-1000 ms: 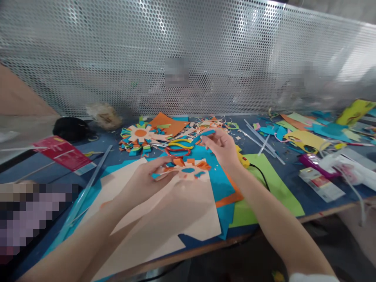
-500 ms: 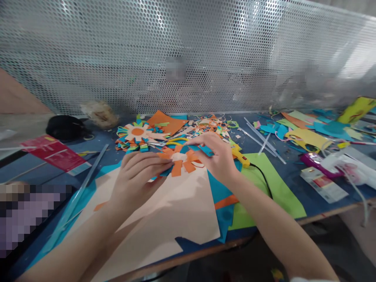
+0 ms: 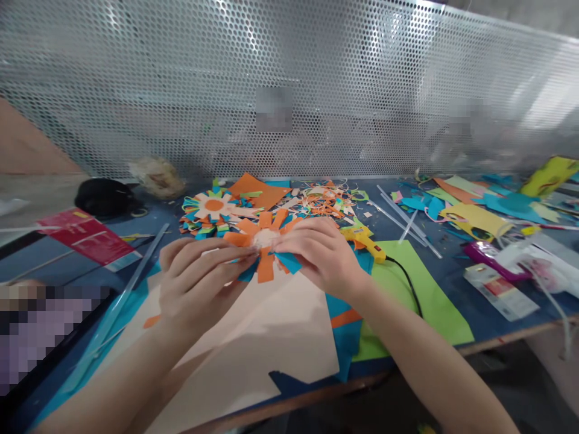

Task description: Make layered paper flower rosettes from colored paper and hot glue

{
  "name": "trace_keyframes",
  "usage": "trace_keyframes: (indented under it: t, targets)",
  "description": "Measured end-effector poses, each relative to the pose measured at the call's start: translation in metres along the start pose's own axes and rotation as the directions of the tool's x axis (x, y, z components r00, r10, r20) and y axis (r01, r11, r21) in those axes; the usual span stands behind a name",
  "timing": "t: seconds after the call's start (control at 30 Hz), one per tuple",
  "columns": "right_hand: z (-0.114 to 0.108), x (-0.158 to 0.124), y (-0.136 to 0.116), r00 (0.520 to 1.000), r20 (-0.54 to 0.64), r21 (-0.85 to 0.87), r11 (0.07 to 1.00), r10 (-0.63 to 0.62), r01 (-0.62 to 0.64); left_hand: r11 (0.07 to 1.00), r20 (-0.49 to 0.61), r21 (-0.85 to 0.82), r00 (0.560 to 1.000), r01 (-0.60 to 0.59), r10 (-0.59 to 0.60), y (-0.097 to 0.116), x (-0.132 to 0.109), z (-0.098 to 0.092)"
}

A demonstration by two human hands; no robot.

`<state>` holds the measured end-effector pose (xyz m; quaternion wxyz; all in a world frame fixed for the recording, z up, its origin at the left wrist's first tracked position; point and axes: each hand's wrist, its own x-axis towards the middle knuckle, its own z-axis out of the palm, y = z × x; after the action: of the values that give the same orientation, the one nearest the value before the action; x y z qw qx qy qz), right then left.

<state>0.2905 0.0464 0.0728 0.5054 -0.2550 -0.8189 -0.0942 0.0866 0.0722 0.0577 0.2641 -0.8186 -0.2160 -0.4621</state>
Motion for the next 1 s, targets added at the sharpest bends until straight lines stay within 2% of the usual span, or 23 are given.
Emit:
trace_keyframes:
  t: [0.13,0.3,0.67,1.0]
  targets:
    - [0.0004,-0.0004,0.0007,0.999,0.028,-0.091,0.996,-0.021,0.024,1.000,0.000,-0.002,1.000,0.002,-0.002,0.0008,0.0006,0.0001]
    - [0.0012,0.0016,0.0015,0.993,0.051,-0.205,0.972,-0.105,0.113,1.000,0.013,0.011,1.000,0.013,-0.013,0.0015,0.0001,0.0014]
    - [-0.0003,0.0016,-0.0003,0.984,0.156,-0.202,0.973,-0.083,0.114,0.997,0.016,-0.015,0.997,0.074,-0.073,-0.0019,-0.0033,0.0033]
    - [0.0005,0.0035,-0.0011,0.984,0.172,-0.183,0.980,-0.049,0.081,0.990,0.058,-0.077,0.992,0.120,-0.116,-0.0016,-0.0032,0.0044]
